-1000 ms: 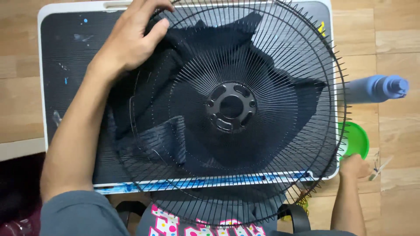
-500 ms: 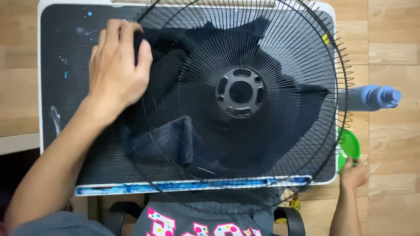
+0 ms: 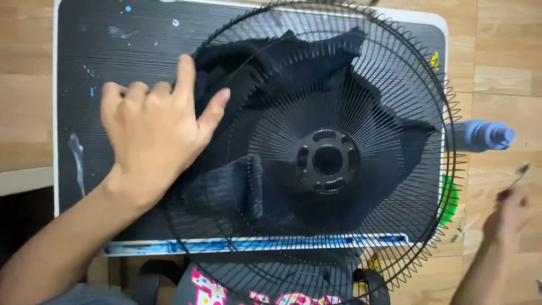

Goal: Cleaning the spokes of a fan guard using a toothbrush

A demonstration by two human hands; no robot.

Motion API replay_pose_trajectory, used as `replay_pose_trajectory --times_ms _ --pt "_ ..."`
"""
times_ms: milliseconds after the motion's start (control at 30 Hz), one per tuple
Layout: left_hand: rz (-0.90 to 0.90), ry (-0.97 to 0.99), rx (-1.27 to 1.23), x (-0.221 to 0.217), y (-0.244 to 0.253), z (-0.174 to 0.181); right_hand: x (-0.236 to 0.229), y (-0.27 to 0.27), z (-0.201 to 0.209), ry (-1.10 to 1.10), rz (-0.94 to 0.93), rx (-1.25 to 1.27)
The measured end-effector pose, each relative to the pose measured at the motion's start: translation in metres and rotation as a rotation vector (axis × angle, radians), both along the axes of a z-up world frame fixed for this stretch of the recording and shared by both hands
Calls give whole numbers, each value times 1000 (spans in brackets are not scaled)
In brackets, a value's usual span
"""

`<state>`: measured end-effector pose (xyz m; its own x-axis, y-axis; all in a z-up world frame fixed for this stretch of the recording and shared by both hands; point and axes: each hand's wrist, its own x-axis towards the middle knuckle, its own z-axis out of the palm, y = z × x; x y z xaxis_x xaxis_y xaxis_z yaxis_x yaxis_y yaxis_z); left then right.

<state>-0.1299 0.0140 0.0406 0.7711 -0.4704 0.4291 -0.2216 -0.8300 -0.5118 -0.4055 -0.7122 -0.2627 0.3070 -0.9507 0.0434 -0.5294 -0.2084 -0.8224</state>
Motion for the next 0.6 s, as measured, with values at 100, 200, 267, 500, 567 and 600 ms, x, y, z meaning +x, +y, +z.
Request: replay_pose_trajectory --times_ms 100,200,267,500,567,600 --pt "34 -107 -54 20 -1 -12 110 151 169 20 497 49" --pt "-47 -63 -160 38 -13 -8 146 156 180 179 764 -384" --pt "-130 188 -410 62 -21 -6 208 257 231 81 1011 -736" --pt "-354 810 -888 102 -33 -36 350 413 279 -228 1526 -1379" --pt "-320 860 -867 105 -36 -40 324 458 284 -298 1669 -1289" --pt "-280 912 -852 107 -38 -42 312 480 286 -368 1817 -1189"
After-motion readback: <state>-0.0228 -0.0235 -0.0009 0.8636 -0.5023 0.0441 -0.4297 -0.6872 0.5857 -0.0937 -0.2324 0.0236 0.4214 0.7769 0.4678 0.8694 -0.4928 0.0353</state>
